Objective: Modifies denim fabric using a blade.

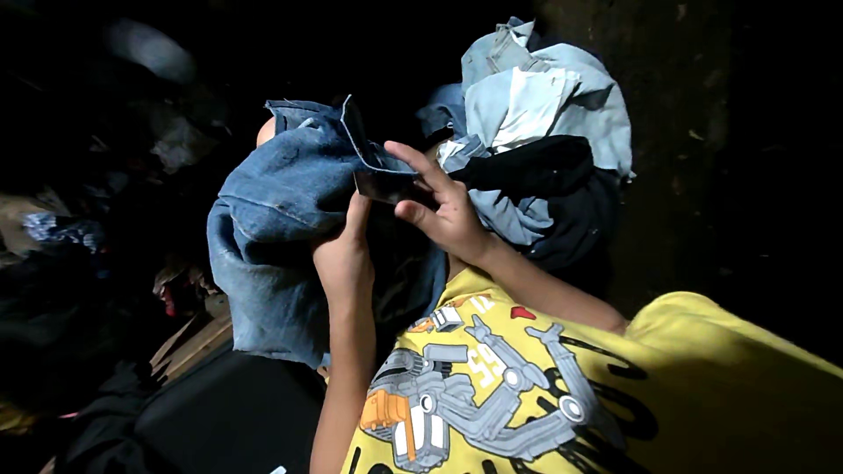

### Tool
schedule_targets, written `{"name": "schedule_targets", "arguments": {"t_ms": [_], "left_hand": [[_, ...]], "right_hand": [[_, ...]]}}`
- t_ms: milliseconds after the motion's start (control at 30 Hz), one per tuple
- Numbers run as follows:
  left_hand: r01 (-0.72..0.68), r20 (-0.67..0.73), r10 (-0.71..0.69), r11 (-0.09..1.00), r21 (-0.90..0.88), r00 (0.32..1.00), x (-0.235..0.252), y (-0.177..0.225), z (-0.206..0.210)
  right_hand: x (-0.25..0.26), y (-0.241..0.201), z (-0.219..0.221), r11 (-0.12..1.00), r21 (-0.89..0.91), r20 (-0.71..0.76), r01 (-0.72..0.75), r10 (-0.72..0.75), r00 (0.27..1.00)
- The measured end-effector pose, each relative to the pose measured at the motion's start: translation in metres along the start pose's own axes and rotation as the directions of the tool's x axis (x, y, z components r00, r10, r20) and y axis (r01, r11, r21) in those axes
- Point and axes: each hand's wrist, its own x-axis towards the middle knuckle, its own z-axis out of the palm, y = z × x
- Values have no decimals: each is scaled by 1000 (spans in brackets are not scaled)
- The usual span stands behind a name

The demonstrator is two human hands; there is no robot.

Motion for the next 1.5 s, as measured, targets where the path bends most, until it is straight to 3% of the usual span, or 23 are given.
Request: {"name": "schedule_targets", "arguments": {"t_ms": [200, 433, 700, 900, 1033, 1167, 1300, 1367, 1433, 1500], "left_hand": [[-7, 1, 7, 1000, 15, 1000, 0, -1, -2], [-46, -19, 47, 999, 21, 999, -4, -6, 0], [-15, -82, 13, 1000, -22, 997, -4, -4, 3], [-58, -1, 58, 998, -25, 998, -6, -12, 0], [-126, 31, 125, 991, 36, 992, -3, -18, -2], [-79, -21, 81, 995, 55, 997, -4, -12, -2], [-51, -50, 51, 999, -2, 997, -2, -6, 0], [-54, -33, 54, 999, 6, 998, -3, -6, -1], [-58, -23, 59, 998, 16, 998, -4, -7, -1], [-76, -23, 77, 996, 49, 997, -5, -9, -1]], "right_hand": [[13, -1, 1, 993, 116, 76, -7, -2, 997], [1, 6, 9, 977, -213, -94, 10, -31, 995], [-2, 12, 13, 955, -295, -144, 42, -88, 986], [11, -1, 24, 998, -50, -89, -44, 40, 995], [16, 9, 22, 998, -62, -117, 32, -39, 992], [24, -3, 4, 947, 241, 117, -211, 188, 975], [7, 14, -14, 960, 160, 170, -230, 202, 964], [-6, 24, -26, 942, 240, 224, -236, 183, 957], [-12, 27, -34, 903, 351, 175, -246, 195, 965], [-7, 23, -35, 911, 350, 30, -216, 220, 975]]}}
